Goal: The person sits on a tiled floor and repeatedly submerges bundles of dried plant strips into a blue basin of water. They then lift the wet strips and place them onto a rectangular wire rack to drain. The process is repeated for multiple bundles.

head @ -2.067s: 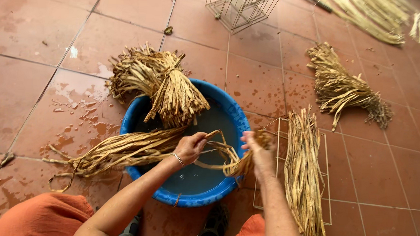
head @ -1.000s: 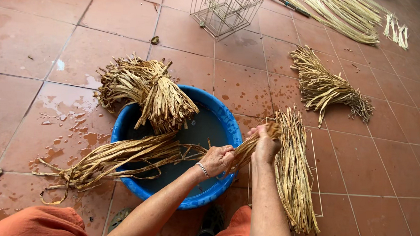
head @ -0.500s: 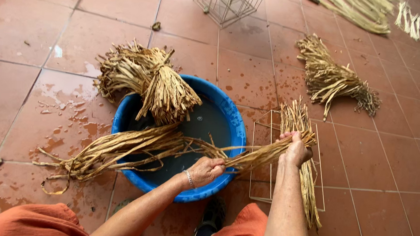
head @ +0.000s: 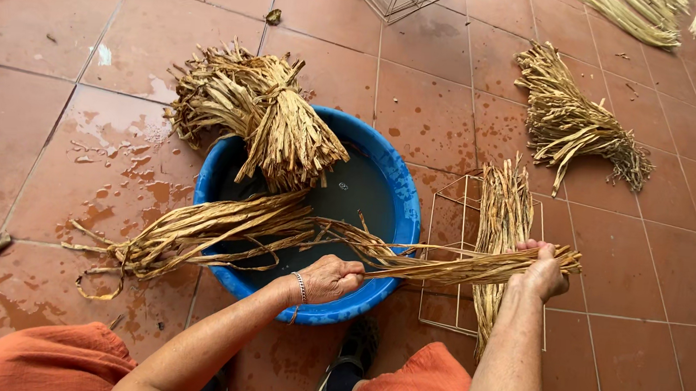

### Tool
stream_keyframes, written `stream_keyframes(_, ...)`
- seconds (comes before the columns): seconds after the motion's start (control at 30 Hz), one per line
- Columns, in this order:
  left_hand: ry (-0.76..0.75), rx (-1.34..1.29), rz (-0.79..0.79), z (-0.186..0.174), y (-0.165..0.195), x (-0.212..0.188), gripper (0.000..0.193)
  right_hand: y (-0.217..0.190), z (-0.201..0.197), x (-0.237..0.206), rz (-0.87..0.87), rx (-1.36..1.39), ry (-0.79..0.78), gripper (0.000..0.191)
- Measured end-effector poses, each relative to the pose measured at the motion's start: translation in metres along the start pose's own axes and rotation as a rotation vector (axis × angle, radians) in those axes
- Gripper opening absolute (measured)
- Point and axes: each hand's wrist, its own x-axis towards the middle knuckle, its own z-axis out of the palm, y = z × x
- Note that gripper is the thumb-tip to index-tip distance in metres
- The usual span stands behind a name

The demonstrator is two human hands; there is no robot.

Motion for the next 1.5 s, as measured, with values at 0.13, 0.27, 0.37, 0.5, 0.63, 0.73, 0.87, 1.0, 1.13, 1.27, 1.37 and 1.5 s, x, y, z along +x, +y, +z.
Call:
stream_keyframes(0.13,-0.048,-0.044,-0.041,-0.006,-0.003,0.001,0.024,0.000,-0.008,0.008,0.027,0.013,0.019,0.014)
stream_keyframes(0.27,-0.095,-0.058,-0.057,-0.010,-0.008,-0.004,0.025,-0.005,-0.017,0.009,0.025,-0.028,0.074,0.011)
stream_keyframes(0.37,-0.098,0.004,-0.005,-0.012,-0.015,-0.012,0.025,-0.010,-0.027,0.013,0.036,-0.014,0.120,0.010)
stream_keyframes(0.5,-0.126,-0.053,-0.051,-0.016,-0.025,-0.024,0.025,-0.016,-0.040,0.026,0.060,-0.005,0.181,0.013)
stream_keyframes(0.63,-0.149,-0.137,-0.240,-0.026,-0.042,-0.034,0.028,-0.016,-0.047,0.036,0.030,0.026,0.213,0.013)
stream_keyframes(0.73,-0.163,-0.219,-0.296,-0.029,-0.063,-0.043,0.031,-0.019,-0.049,0.036,0.008,0.020,0.218,0.011)
stream_keyframes(0.87,-0.135,-0.095,-0.491,-0.009,-0.108,-0.046,0.034,-0.019,-0.038,0.022,-0.026,-0.026,0.081,0.012)
stream_keyframes(1.0,-0.041,0.309,-0.702,0.023,-0.160,-0.047,0.024,0.007,-0.003,-0.013,-0.138,-0.171,-0.234,0.002)
stream_keyframes(1.13,-0.249,0.633,-0.762,0.044,-0.178,-0.042,0.024,0.046,0.018,-0.065,-0.137,-0.291,-0.578,0.011)
stream_keyframes(1.27,-0.250,0.694,-0.765,0.034,-0.170,-0.038,0.025,0.048,0.023,-0.083,-0.223,-0.226,-0.796,0.011)
stream_keyframes(1.37,0.057,0.843,-0.639,0.013,-0.171,-0.027,0.017,0.032,0.025,-0.078,-0.223,-0.225,-0.583,0.009)
stream_keyframes(1.5,0.151,1.001,-0.699,0.000,-0.177,-0.013,0.019,0.021,0.023,-0.073,-0.318,-0.113,-0.543,0.014)
